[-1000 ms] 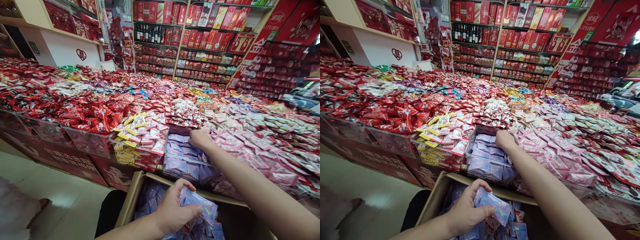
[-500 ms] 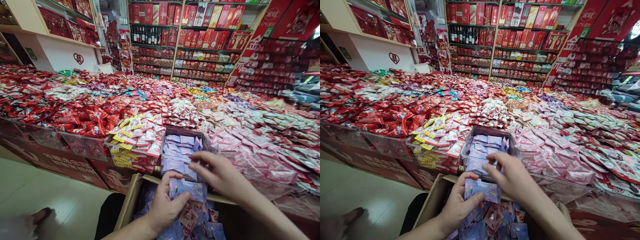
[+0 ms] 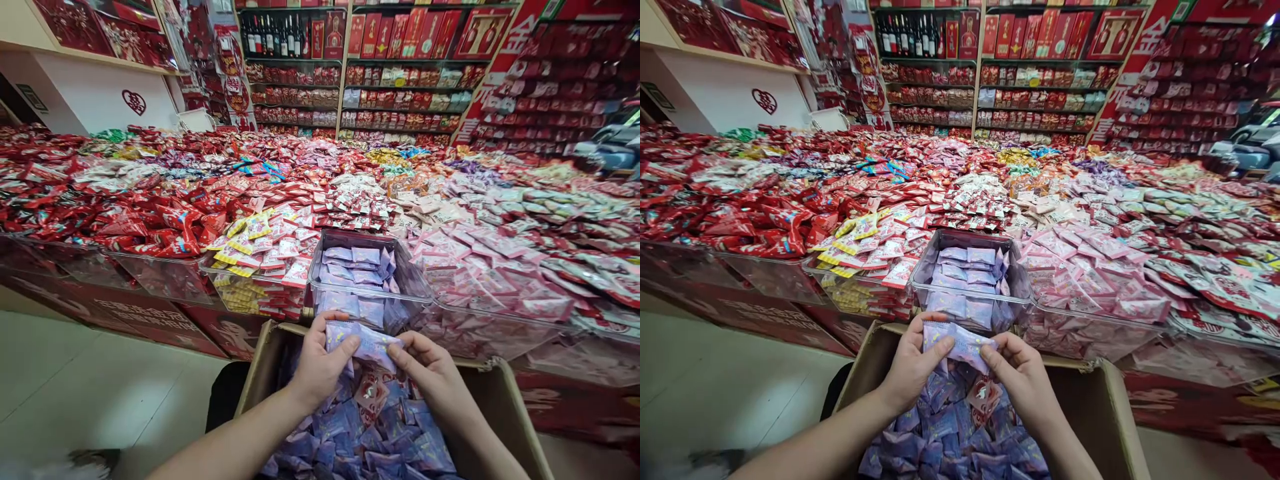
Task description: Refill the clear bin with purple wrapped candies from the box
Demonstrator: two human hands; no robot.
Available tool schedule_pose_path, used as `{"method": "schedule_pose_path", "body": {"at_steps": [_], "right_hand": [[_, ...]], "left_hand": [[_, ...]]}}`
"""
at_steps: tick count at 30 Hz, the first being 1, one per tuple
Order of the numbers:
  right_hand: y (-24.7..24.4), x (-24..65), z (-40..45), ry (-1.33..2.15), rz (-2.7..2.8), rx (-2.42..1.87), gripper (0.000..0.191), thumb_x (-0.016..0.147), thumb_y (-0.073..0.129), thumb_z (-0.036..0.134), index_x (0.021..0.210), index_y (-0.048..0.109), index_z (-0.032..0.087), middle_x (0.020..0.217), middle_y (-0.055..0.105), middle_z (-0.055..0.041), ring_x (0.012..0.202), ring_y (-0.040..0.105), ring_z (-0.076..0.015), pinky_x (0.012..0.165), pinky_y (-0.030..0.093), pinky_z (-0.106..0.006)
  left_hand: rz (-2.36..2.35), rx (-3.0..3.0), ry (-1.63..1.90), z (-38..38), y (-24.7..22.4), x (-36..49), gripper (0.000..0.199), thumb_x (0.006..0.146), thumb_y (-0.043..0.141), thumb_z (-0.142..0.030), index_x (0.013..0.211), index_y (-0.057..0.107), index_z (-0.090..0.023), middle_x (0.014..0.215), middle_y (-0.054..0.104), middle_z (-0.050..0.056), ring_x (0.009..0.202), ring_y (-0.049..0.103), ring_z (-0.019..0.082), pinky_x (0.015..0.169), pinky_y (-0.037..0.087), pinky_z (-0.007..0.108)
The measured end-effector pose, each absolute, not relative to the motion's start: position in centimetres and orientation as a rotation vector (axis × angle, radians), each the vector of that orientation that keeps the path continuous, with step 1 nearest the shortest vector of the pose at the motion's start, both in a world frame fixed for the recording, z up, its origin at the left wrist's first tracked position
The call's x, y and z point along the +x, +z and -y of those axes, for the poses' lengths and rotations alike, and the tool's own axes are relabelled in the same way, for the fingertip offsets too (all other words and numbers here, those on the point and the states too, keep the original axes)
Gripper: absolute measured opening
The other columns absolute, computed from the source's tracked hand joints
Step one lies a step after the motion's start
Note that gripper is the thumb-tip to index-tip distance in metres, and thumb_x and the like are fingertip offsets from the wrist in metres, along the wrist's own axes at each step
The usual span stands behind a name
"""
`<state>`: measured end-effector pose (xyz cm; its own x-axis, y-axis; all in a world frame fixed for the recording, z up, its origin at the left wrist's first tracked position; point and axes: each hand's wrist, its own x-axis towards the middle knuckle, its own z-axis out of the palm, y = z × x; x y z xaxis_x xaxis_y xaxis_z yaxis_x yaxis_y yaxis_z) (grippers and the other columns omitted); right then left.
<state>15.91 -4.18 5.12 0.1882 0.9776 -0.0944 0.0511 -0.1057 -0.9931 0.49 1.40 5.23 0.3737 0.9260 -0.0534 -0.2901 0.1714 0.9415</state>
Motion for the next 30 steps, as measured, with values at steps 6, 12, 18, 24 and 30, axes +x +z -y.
{"method": "schedule_pose_path", "body": {"at_steps": [6, 12, 18, 24, 30], "right_hand": [[6.1, 16.2, 4.3, 1.0, 1.263, -1.462, 0.024, 0.074, 0.054, 0.039, 0.083, 0.058, 0.016, 0.074, 0.059, -0.0033, 0.069, 0.053, -0.0146, 0.061, 0.043, -0.023], [7.8, 16.4, 3.6, 1.025, 1.225, -1.45, 0.024, 0.072, 0.057, 0.038, 0.079, 0.06, 0.016, 0.067, 0.059, -0.0023, 0.059, 0.052, -0.0122, 0.052, 0.042, -0.021], [6.7, 14.3, 3.5, 1.177, 0.879, -1.335, 0.024, 0.069, 0.061, 0.038, 0.074, 0.053, 0.015, 0.054, 0.054, 0.0012, 0.045, 0.047, -0.0078, 0.044, 0.037, -0.019], [6.4, 14.2, 4.0, 1.096, 1.053, -1.398, 0.023, 0.07, 0.06, 0.038, 0.076, 0.057, 0.016, 0.065, 0.058, -0.0014, 0.059, 0.054, -0.0115, 0.055, 0.044, -0.021], [7.8, 15.4, 4.1, 0.902, 1.487, -1.496, 0.029, 0.072, 0.058, 0.036, 0.096, 0.059, 0.022, 0.081, 0.061, -0.0034, 0.075, 0.056, -0.016, 0.065, 0.045, -0.024]], "left_hand": [[-0.739, 1.052, 0.988, -1.6, 5.1, 0.3, 0.033, 0.069, 0.063, -0.027, 0.093, 0.042, -0.017, 0.067, 0.05, -0.004, 0.051, 0.047, 0.005, 0.049, 0.042, 0.017], [-0.677, 0.938, 1.026, -1.8, 5.6, 0.1, 0.036, 0.068, 0.064, -0.027, 0.095, 0.041, -0.019, 0.071, 0.051, -0.004, 0.053, 0.048, 0.007, 0.047, 0.044, 0.019], [-0.592, 0.901, 1.054, -1.9, 5.3, 0.0, 0.049, 0.07, 0.064, -0.023, 0.108, 0.033, -0.021, 0.082, 0.055, 0.001, 0.066, 0.053, 0.009, 0.06, 0.044, 0.021], [-0.601, 1.043, 0.96, -1.7, 5.6, -0.1, 0.042, 0.07, 0.062, -0.018, 0.103, 0.036, -0.019, 0.079, 0.054, -0.001, 0.067, 0.05, 0.008, 0.064, 0.041, 0.019], [-0.601, 1.405, 0.798, -0.7, 5.4, -0.2, 0.055, 0.066, 0.062, -0.012, 0.113, 0.035, -0.021, 0.099, 0.052, 0.003, 0.077, 0.049, 0.01, 0.07, 0.039, 0.021]]}}
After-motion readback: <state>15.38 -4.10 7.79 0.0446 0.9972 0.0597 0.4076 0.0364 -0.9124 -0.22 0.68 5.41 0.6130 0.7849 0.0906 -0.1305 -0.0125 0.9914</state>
